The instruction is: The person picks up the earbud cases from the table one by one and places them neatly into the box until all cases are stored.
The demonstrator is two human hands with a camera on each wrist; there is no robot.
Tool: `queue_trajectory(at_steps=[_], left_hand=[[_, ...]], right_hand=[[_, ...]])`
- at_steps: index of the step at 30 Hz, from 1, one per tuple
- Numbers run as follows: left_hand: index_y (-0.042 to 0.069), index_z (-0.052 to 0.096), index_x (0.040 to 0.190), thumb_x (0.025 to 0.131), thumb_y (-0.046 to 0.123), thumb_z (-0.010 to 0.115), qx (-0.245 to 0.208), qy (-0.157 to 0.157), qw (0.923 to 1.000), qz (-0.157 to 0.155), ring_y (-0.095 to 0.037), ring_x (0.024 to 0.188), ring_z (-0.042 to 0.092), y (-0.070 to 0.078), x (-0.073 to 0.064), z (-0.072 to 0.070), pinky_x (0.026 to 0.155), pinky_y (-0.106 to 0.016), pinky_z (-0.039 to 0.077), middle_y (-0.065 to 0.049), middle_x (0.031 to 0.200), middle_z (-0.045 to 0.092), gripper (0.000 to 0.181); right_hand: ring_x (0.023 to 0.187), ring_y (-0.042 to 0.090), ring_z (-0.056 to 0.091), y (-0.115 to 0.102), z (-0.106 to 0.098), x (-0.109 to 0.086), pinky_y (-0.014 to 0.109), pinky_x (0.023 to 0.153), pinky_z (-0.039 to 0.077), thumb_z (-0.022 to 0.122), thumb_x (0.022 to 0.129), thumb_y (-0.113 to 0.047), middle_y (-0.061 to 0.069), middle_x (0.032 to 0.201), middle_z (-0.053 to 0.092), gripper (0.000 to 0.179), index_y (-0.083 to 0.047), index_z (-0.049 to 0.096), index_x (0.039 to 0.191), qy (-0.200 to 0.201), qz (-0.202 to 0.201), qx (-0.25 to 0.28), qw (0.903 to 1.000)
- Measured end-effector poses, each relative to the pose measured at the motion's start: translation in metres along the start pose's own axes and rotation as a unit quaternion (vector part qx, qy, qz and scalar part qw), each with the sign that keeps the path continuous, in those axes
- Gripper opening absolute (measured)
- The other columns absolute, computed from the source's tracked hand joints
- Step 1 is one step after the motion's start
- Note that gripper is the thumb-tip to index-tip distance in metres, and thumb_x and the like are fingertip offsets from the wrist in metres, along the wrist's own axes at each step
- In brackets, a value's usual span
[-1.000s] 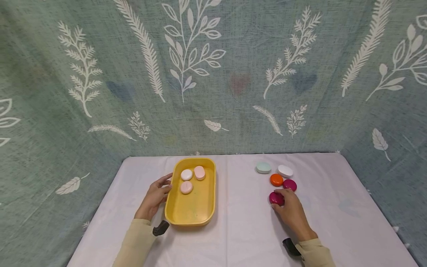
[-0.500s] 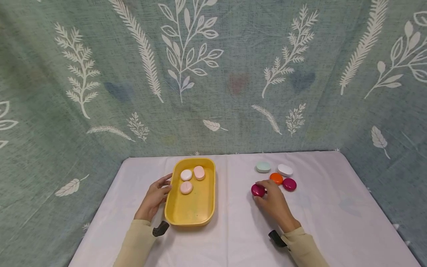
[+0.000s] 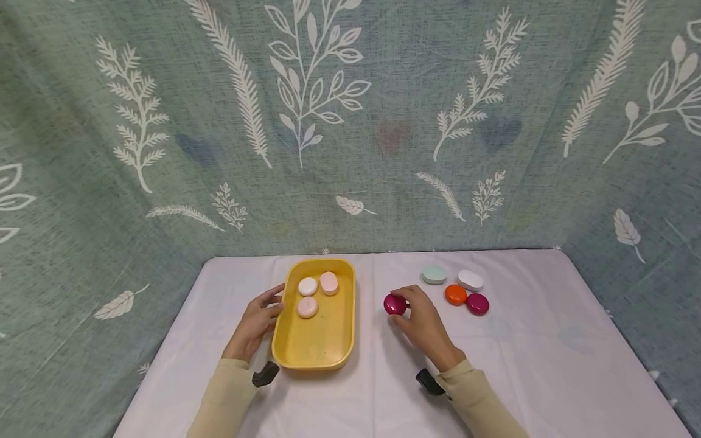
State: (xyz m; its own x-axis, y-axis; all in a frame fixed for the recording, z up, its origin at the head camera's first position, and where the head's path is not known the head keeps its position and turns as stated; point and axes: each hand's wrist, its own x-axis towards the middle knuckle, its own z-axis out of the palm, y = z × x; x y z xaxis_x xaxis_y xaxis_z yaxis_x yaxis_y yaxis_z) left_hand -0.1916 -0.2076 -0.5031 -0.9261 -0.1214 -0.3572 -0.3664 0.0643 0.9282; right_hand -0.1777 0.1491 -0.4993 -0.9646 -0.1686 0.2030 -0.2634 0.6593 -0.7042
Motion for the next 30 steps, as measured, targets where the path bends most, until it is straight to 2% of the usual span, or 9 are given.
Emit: queue_trajectory(at_steps=[19, 30], left_hand=[[0.015, 0.053, 0.157, 0.108, 0.002, 0.053, -0.007, -0.006, 0.9999, 0.013, -0.02, 0.085, 0.065, -0.002, -0.001, 0.0, 0.068, -0.027, 0.056, -0.017, 0.133, 0.05, 0.05], [0.011, 0.053, 0.156, 0.107, 0.001, 0.053, -0.012, -0.005, 0.9996, 0.024, -0.019, 0.081, 0.064, -0.003, -0.001, 0.0, 0.065, -0.026, 0.056, -0.017, 0.13, 0.051, 0.05]], right_hand=[[0.105, 0.026, 0.067, -0.043, 0.019, 0.03, 0.044, 0.094, 0.06, 0.087, 0.081, 0.008, 0.014, 0.12, 0.066, 0.046, 0.001, 0.072, 0.124, -0.008, -0.067, 0.063, 0.9957], [0.106, 0.026, 0.067, -0.062, 0.035, 0.047, 0.042, 0.095, 0.06, 0.086, 0.083, 0.006, 0.013, 0.119, 0.065, 0.043, 0.002, 0.072, 0.124, -0.038, -0.066, 0.068, 0.9948]])
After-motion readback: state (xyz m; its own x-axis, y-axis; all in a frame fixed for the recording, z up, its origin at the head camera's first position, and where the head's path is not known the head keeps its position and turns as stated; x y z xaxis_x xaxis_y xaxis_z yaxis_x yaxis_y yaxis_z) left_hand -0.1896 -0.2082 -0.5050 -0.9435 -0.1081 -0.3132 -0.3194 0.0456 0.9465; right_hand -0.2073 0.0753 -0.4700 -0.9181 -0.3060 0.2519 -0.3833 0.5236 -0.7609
